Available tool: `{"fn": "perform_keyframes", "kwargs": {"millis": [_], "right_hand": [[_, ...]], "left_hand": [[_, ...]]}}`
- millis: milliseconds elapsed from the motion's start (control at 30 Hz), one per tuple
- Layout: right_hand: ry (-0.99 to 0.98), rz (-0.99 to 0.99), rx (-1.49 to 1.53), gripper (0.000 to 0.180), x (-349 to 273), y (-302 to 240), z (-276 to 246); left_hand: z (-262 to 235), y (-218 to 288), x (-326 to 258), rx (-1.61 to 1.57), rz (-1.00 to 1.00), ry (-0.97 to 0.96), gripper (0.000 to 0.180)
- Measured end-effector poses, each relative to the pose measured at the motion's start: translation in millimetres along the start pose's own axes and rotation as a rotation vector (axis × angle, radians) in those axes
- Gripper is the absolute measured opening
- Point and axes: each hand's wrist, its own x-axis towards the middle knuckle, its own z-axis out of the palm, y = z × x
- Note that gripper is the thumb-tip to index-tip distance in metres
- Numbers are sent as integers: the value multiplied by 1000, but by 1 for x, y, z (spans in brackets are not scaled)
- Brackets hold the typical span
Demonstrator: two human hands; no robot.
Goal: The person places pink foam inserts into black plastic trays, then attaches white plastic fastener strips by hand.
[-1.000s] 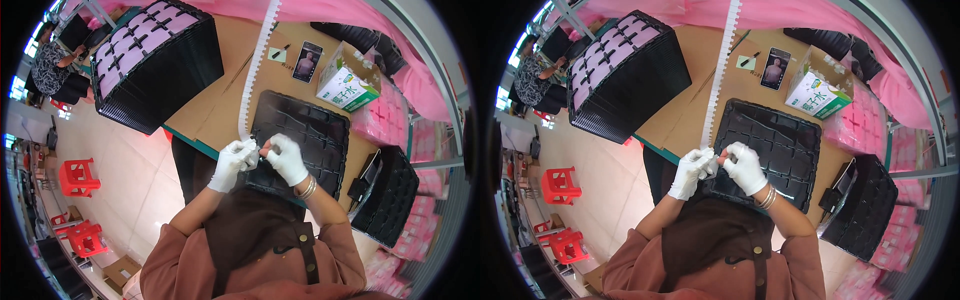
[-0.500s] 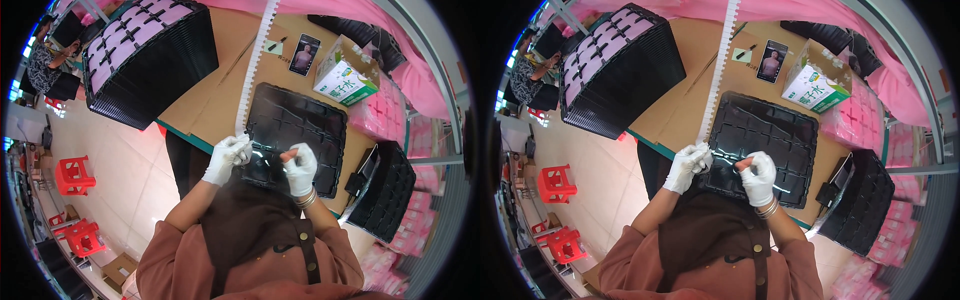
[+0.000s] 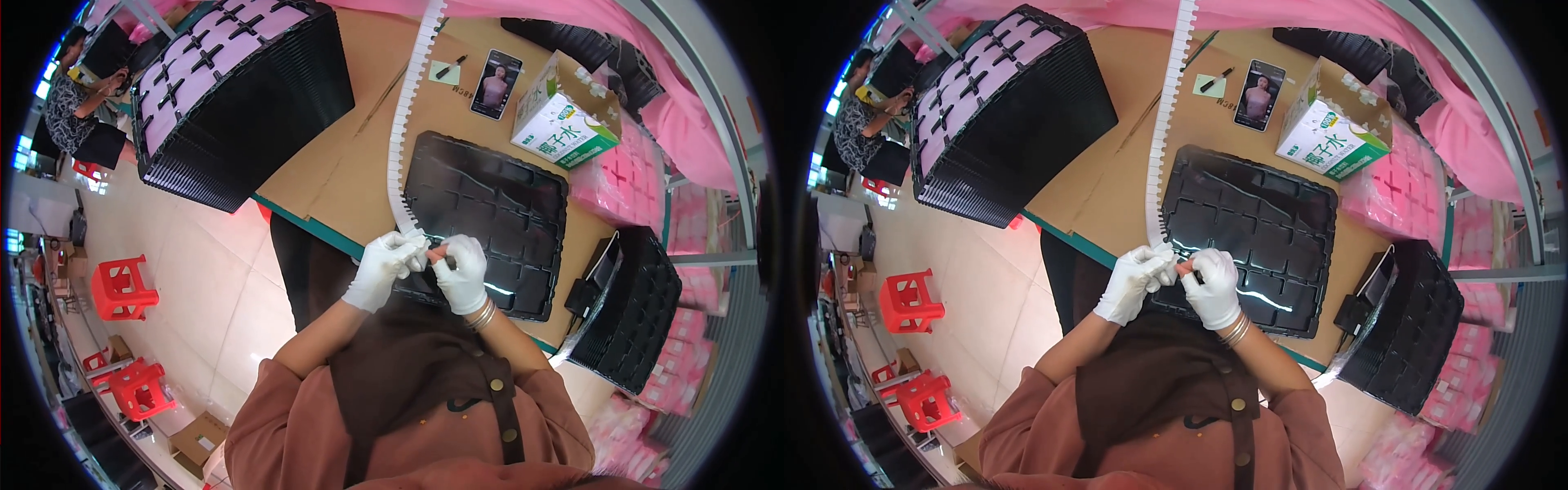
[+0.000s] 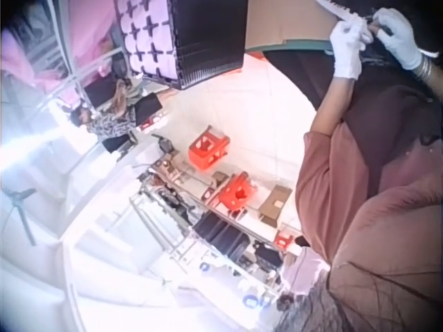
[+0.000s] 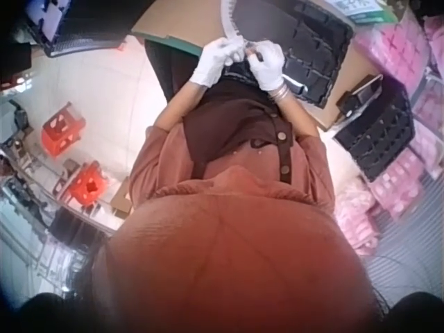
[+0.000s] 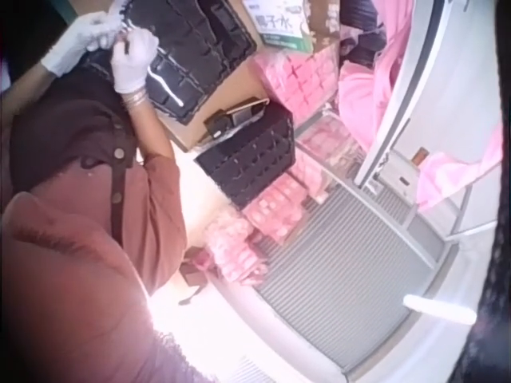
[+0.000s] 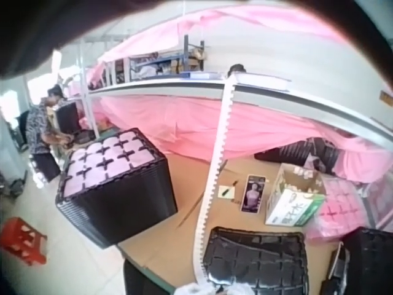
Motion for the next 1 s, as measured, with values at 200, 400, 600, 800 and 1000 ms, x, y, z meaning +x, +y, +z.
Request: {"fn": "perform_keyframes", "kwargs": {"millis": [200,400,600,800,1000], "right_hand": [[135,38,-6,21,1,-1,-37],[366,225,-419,15,29,77,-89],[138,516,-695,11,46,210,-110],[211,669,-432,40,53,249,-122],[84,338,-115,16,63,126,-85]], "left_hand": [[-19,-6,16,-43,52,41,16],[-24,-4,12,-25,68,136,17],[-21,-4,10,-21,71,120,19],[-22,4,6,-6,88,168,19],[-14,-4,11,-93,99,60,13]]}}
